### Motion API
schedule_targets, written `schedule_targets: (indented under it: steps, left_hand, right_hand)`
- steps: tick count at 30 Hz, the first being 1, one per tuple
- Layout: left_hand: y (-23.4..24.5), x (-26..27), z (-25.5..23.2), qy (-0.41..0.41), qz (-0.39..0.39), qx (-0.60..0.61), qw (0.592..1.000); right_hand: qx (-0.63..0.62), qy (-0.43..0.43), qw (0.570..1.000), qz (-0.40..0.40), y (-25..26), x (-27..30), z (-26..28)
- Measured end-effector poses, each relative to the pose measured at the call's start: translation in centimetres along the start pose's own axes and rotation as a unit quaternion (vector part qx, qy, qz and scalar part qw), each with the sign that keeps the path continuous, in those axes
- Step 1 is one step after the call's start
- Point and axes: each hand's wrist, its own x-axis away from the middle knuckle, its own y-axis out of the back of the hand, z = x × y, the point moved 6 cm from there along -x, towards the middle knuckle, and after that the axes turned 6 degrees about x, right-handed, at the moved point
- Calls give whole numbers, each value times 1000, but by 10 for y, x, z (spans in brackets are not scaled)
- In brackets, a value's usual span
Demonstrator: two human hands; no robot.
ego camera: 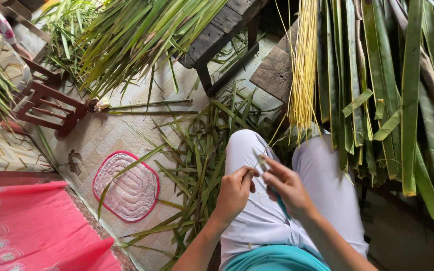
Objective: Stripping palm leaves using a small blade to separate the ribs from the foliage
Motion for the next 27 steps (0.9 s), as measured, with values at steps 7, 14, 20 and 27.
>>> schedule_targets:
  steps: [7, 14, 20, 27]
  left_hand:
    - [5, 4, -19, -37, -7, -29, 999]
    - [18, 9, -17, 28, -32, 27, 999]
    - [15, 7, -14, -8, -46, 5, 999]
    - [10, 22, -8, 75, 8, 64, 995]
  right_hand:
    - [-49, -38, 997, 39, 0, -5, 7]
    - [85, -20, 992, 88, -23, 1, 28]
    - [110, -14, 990, 83, -17, 7, 16]
    - [-23, -45, 998, 25, 27, -33, 37]
